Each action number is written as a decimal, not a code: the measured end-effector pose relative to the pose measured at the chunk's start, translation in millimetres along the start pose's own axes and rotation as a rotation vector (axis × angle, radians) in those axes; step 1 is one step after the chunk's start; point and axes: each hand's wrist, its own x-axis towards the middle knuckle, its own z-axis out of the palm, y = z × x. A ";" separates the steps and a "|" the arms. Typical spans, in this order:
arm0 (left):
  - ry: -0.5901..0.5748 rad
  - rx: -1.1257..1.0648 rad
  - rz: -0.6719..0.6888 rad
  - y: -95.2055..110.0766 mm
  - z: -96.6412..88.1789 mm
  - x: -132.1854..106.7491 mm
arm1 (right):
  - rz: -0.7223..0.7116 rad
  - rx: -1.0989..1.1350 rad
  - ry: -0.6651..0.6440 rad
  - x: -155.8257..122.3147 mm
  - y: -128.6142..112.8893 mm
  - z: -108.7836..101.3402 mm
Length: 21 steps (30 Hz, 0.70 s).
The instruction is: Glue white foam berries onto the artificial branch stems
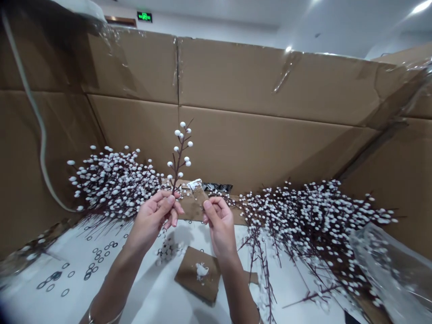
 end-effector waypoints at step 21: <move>-0.035 0.050 -0.003 -1.2 6.4 -2.7 | 0.018 0.017 -0.010 0.4 4.9 3.6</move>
